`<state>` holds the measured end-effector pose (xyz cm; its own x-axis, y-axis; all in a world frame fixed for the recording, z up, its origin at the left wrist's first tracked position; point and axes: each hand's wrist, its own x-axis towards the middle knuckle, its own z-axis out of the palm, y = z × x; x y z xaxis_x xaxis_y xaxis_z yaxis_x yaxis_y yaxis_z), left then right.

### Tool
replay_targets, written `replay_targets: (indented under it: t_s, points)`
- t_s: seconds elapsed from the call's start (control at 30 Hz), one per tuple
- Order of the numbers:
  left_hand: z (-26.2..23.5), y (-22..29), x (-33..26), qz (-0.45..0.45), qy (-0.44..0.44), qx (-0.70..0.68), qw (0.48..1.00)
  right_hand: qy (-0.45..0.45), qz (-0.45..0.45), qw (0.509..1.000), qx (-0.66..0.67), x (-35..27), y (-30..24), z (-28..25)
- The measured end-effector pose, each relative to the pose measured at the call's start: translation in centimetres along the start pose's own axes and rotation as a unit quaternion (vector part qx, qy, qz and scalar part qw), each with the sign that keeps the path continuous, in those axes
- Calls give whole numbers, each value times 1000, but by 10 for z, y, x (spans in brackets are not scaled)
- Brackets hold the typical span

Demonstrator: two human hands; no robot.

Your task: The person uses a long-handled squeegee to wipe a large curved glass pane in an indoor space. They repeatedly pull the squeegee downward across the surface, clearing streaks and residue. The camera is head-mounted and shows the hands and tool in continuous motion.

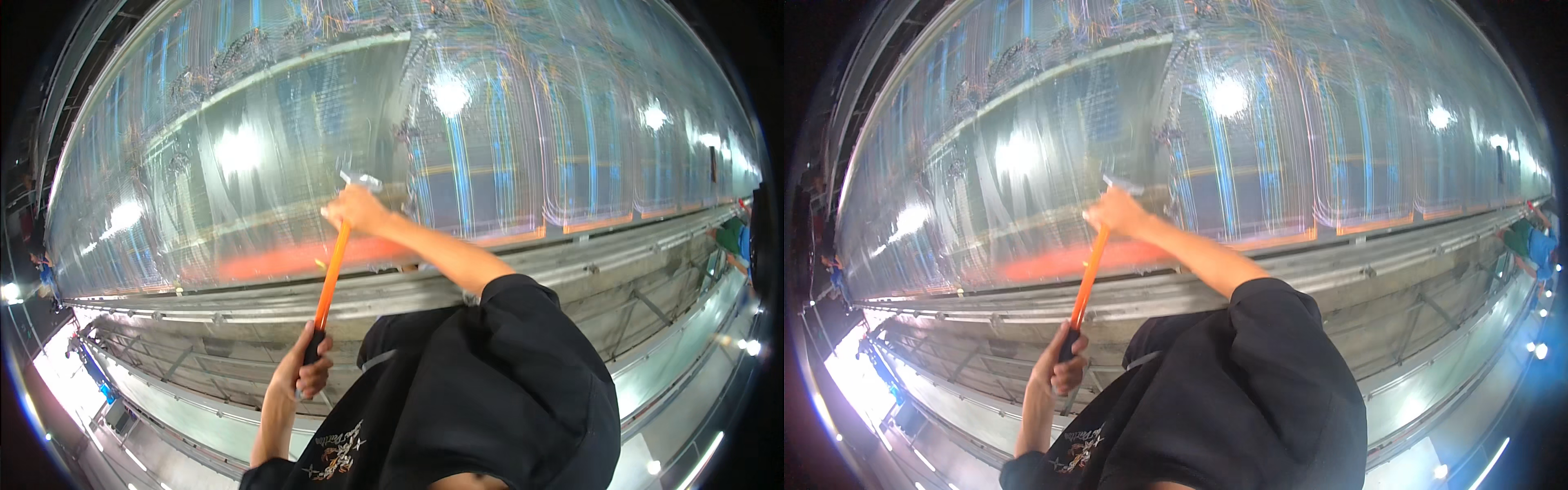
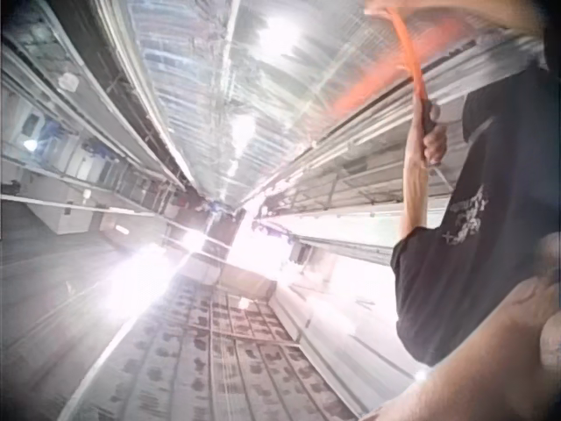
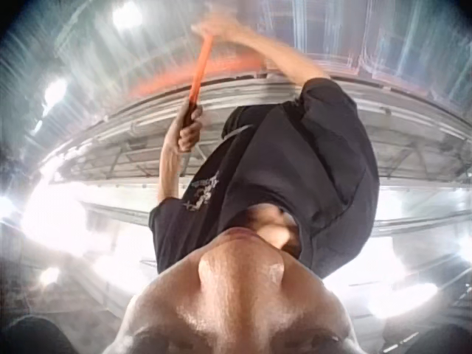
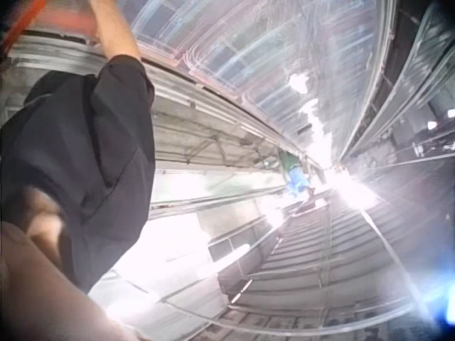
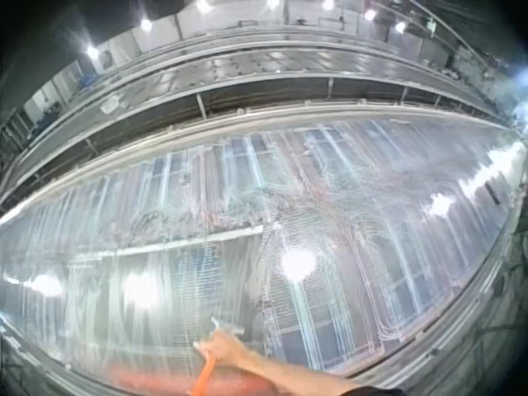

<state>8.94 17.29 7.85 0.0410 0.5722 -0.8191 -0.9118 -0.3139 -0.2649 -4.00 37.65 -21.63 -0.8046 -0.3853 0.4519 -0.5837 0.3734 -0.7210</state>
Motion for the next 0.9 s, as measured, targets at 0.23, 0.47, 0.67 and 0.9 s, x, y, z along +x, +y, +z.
replay_targets:
  t_s: [0.23, 0.47, 0.67, 0.9]
  points:
    - [-87, -122, -17, -82, 83, 112, 987, 18, 87, 996, -14, -149, -127, 19]
    - [-29, -133, 21, -12, 237, 116, 965, -27, 39, 999, -16, -139, -86, -34]
    - [75, 0, 9, -109, 114, 85, 984, 79, 37, 996, 17, -50, -5, -45]
    - [192, 157, 26, -150, 151, 140, 967, 166, 55, 984, -46, 56, 117, -103]
